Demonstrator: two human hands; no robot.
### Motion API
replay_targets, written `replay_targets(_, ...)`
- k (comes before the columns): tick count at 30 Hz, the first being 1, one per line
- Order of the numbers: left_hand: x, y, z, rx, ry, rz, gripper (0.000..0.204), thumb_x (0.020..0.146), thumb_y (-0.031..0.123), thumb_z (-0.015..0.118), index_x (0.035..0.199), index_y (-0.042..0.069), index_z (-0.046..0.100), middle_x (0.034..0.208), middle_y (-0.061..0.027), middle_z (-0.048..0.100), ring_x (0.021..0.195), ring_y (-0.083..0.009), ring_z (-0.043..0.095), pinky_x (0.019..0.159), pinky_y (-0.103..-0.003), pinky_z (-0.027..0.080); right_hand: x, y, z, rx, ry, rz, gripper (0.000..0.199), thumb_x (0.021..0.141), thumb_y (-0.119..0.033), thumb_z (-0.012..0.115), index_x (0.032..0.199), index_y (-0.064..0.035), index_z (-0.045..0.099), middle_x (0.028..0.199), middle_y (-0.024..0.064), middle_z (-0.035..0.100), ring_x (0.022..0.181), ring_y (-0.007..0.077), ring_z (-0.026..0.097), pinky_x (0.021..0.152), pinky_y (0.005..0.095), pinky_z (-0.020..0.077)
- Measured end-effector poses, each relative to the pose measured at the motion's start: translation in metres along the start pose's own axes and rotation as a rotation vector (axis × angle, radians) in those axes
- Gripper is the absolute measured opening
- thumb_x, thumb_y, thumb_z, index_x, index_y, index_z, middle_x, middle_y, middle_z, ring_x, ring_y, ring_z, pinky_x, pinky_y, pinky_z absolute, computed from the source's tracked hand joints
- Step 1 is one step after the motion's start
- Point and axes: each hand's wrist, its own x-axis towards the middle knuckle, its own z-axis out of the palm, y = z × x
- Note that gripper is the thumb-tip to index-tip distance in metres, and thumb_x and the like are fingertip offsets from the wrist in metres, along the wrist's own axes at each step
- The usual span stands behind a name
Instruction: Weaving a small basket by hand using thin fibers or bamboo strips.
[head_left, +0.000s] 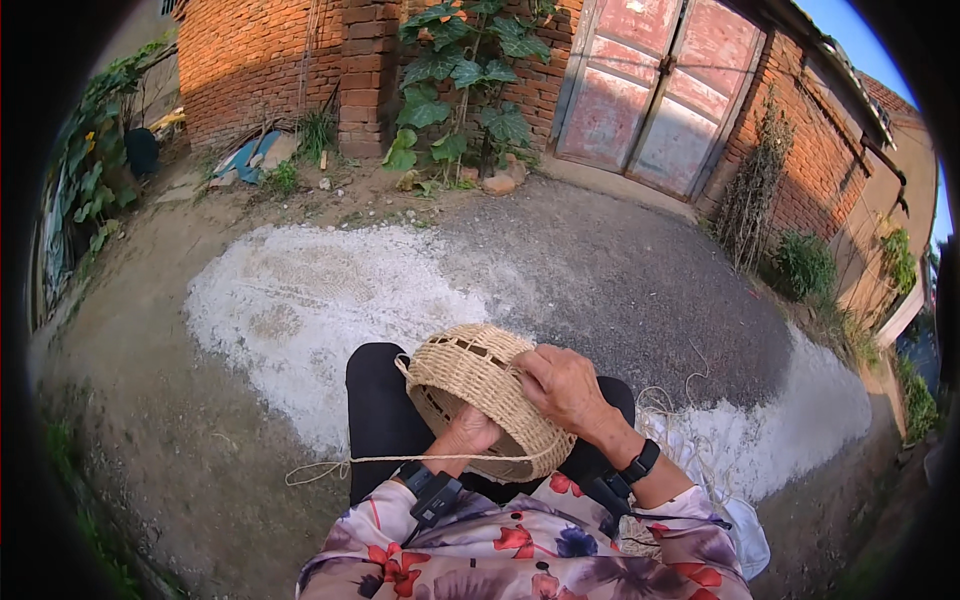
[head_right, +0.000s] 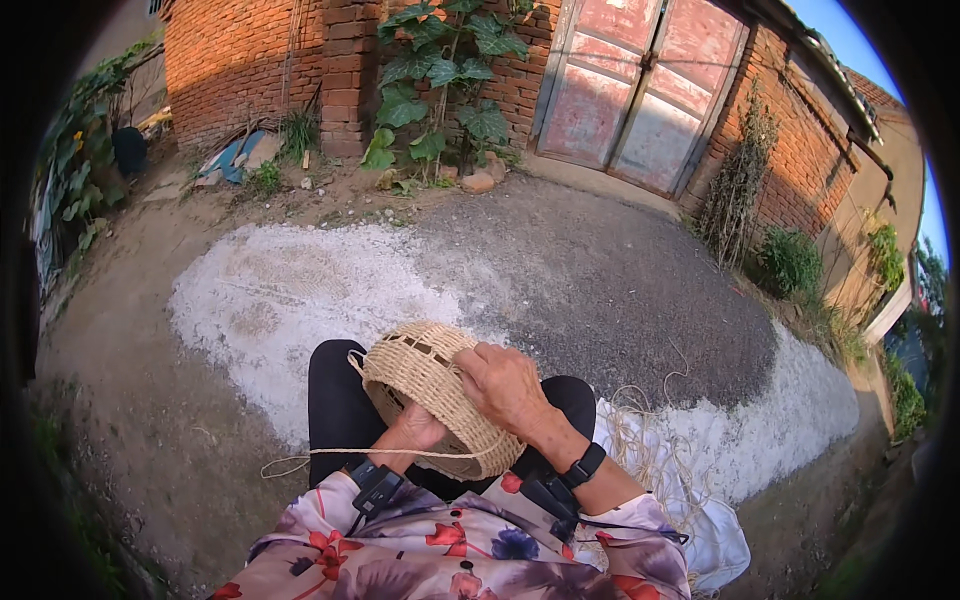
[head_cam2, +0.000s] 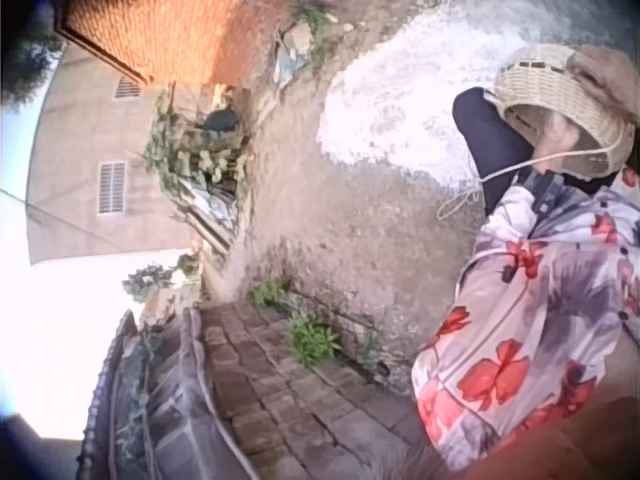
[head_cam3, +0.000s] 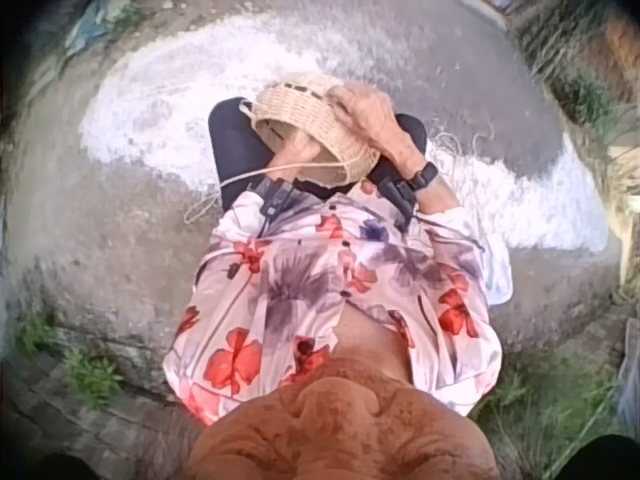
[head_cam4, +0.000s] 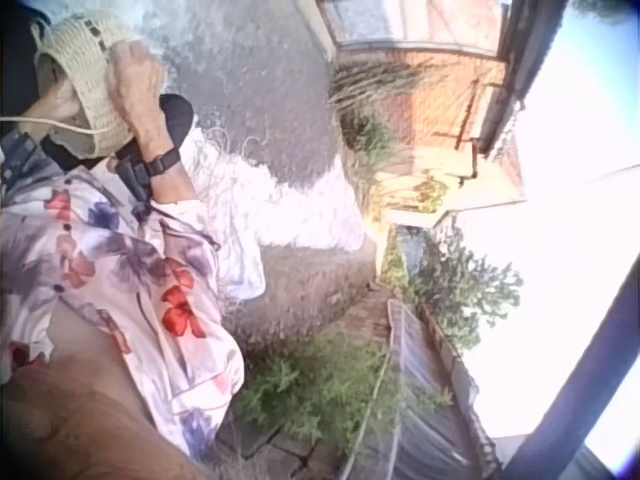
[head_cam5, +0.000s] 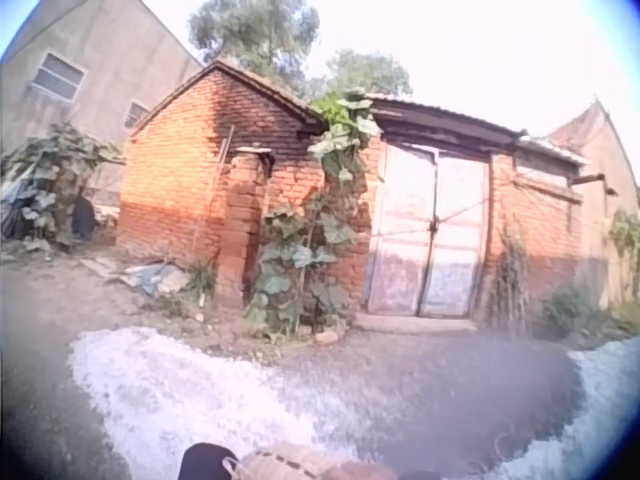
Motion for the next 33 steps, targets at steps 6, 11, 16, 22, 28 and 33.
replay_targets(6,0.003,0.002,0.003,-0.006,0.037,-0.086,0.048,0.092,0.025,0.063,0.133,0.007,0.047,0.131,-0.0071,0.054,0.121,-0.0205,0.052,0.106,-0.039,0.044,0.004,-0.012,-0.005,-0.124,-0.039,0.028,0.013,0.078,-0.009,0.062,0.090,-0.0066,0.057,0.077,0.0102,0.056,0.071,0.0317,0.061,0.063,0.0429,0.0489)
replay_targets(11,0.002,0.005,0.008,0.042,0.004,-0.069,0.048,0.093,0.025,0.063,0.133,0.007,0.046,0.132,-0.0071,0.053,0.122,-0.0206,0.052,0.106,-0.039,0.043,0.011,-0.021,-0.006,-0.201,-0.053,0.157,0.013,0.076,-0.010,0.062,0.086,-0.0046,0.056,0.077,0.0136,0.057,0.072,0.0360,0.061,0.060,0.0458,0.0483)
replay_targets(16,0.001,0.007,0.018,0.091,0.008,-0.101,0.052,0.092,0.031,0.064,0.134,0.007,0.046,0.132,-0.0062,0.053,0.121,-0.0198,0.052,0.105,-0.039,0.044,0.035,-0.009,-0.005,0.053,-0.036,0.283,0.014,0.074,-0.012,0.062,0.082,-0.0017,0.056,0.068,0.0111,0.054,0.061,0.0256,0.058,0.056,0.0398,0.0479)
replay_targets(22,-0.025,0.029,0.033,0.265,-0.140,-0.101,0.062,0.087,0.023,0.068,0.139,0.006,0.039,0.135,-0.0110,0.049,0.127,-0.0266,0.047,0.107,-0.046,0.039,0.049,0.024,0.009,0.594,-0.090,0.549,0.014,0.085,-0.015,0.061,0.089,-0.0024,0.059,0.067,0.0017,0.054,0.058,0.0104,0.051,0.052,0.0272,0.0448)
replay_targets(28,-0.030,0.051,0.035,0.063,-0.197,-0.124,0.056,0.089,0.024,0.064,0.137,0.006,0.043,0.133,-0.0121,0.052,0.123,-0.0258,0.050,0.104,-0.045,0.041,0.013,0.042,0.001,0.941,-0.028,0.729,0.014,0.094,-0.018,0.058,0.095,-0.0041,0.061,0.073,-0.0023,0.054,0.063,0.0056,0.051,0.053,0.0211,0.0430)
replay_targets(33,-0.018,0.053,0.034,0.223,-0.041,-0.051,0.048,0.095,0.030,0.058,0.136,0.007,0.045,0.123,-0.0087,0.059,0.111,-0.0208,0.059,0.090,-0.037,0.053,0.009,0.035,0.003,0.742,-0.134,0.458,0.015,0.090,-0.018,0.066,0.091,-0.0036,0.062,0.073,-0.0043,0.055,0.065,0.0044,0.049,0.055,0.0216,0.0395)
